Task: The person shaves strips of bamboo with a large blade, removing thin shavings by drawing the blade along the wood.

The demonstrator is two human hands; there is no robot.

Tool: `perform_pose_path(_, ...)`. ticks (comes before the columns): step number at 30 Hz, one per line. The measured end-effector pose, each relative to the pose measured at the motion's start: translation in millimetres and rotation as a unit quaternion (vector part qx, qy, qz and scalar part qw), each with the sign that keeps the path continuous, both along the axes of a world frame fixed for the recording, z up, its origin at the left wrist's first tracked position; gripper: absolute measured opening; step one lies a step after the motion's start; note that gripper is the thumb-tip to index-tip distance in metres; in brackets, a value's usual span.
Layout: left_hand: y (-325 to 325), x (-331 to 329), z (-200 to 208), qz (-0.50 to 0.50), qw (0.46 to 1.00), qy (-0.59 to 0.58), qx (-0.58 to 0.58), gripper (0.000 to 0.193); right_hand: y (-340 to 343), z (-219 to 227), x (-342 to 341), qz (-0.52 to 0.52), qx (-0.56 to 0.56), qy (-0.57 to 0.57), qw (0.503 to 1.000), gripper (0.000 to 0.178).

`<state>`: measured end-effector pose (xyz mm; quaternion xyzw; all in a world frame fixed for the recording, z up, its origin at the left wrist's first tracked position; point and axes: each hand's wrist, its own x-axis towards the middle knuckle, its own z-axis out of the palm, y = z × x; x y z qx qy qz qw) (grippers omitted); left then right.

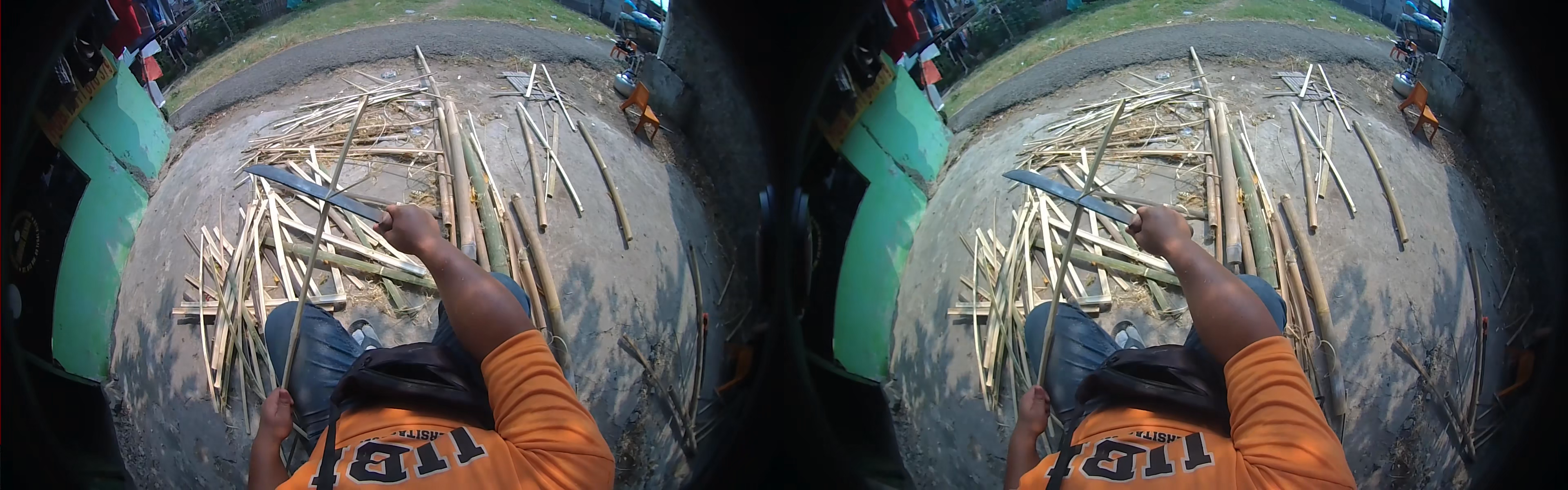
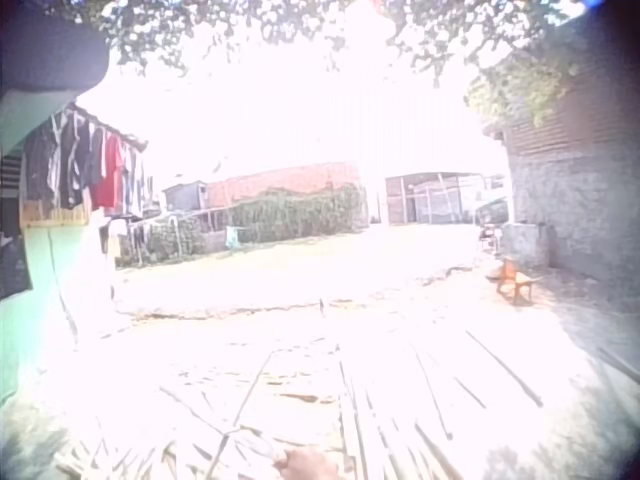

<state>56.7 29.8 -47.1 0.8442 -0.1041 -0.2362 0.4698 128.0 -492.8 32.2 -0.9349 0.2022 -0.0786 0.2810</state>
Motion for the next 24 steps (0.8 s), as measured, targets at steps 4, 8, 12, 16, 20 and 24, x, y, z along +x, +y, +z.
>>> perform_pose_path(4,0.3,-0.3,4.0,0.006,0.999,0.022,0.023,0.062,-0.6,-3.4,0.7,0.003,0.003,0.000,1.000,0.026)
perform_pose_path(8,1.1,0.7,2.7,0.002,1.000,0.016,0.024,0.063,-2.6,-11.8,4.5,-0.002,0.010,-0.004,1.000,0.027)
perform_pose_path(12,2.1,1.8,1.2,-0.001,0.999,0.016,0.031,0.064,-1.6,-12.4,3.0,0.002,0.022,-0.009,1.000,0.026)
perform_pose_path(16,-0.2,2.5,4.2,-0.002,1.000,0.017,0.026,0.064,-3.4,-12.0,3.3,0.000,0.008,-0.038,0.999,0.027)
perform_pose_path(20,2.3,3.7,-0.4,-0.005,0.999,0.007,0.035,0.063,-3.4,-15.8,0.2,0.007,0.021,-0.063,0.998,0.036)
perform_pose_path(24,-2.4,0.4,-0.1,-0.001,1.000,0.011,-0.015,0.061,-0.4,-14.4,0.0,0.003,0.038,-0.030,0.999,0.029)
